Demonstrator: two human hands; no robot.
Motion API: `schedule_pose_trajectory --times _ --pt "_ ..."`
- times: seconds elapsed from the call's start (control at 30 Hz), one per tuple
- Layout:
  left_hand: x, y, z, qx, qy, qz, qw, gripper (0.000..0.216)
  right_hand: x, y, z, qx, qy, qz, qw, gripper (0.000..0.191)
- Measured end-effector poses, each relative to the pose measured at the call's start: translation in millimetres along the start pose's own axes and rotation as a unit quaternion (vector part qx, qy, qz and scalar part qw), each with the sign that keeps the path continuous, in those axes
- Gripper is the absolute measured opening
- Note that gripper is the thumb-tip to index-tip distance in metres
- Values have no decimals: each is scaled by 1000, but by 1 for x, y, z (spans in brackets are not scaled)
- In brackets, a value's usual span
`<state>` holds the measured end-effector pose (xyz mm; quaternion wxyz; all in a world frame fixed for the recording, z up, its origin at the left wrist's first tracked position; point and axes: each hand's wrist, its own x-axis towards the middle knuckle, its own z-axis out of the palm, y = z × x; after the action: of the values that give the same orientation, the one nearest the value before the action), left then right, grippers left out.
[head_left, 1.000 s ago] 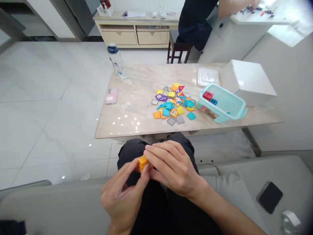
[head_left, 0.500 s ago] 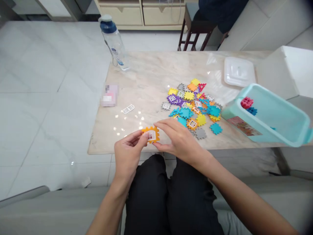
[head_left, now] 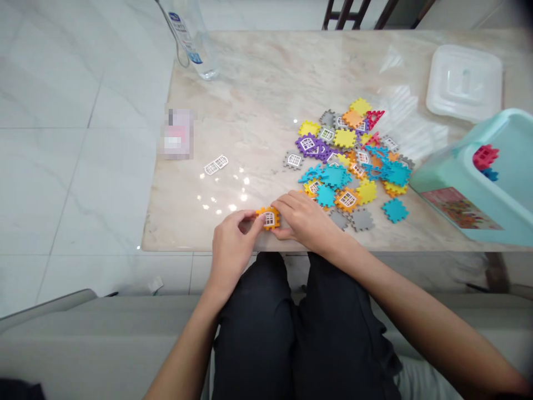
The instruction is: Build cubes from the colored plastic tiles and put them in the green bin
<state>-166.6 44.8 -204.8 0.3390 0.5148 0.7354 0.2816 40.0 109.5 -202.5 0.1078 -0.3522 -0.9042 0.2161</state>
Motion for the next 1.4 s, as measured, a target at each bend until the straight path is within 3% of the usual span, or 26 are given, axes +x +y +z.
schedule_pose_trajectory --times 0.1,0.2,0.4,0.53,0.63,0.73,0.83,1.03,1.23,1.4 --pt "6 -3 -13 81 20 134 987 40 1 0 -4 -18 -24 12 999 28" --pt "12 -6 -26 100 -30 226 968 39 3 -1 -7 -47 -35 17 998 29" --pt "14 -5 -30 153 -98 310 933 40 3 -5 -4 -76 -15 8 997 31" --pt "16 -4 -26 170 -126 348 913 48 -12 3 -5 -43 45 -9 998 52" --pt "20 -1 -25 174 -144 371 901 46 -36 14 -4 30 132 -13 991 58" --pt "22 0 -22 173 -148 380 896 37 -60 24 2 92 231 6 968 48" --pt "23 -1 -18 154 -135 375 904 31 -76 31 11 114 288 27 951 41" --pt "22 -3 -14 147 -112 381 906 30 -85 39 22 167 339 72 923 30" --pt "21 3 -17 181 -115 369 904 27 -84 39 19 201 341 83 915 22" --pt "21 6 -16 190 -107 388 896 29 -85 39 19 199 384 81 898 18"
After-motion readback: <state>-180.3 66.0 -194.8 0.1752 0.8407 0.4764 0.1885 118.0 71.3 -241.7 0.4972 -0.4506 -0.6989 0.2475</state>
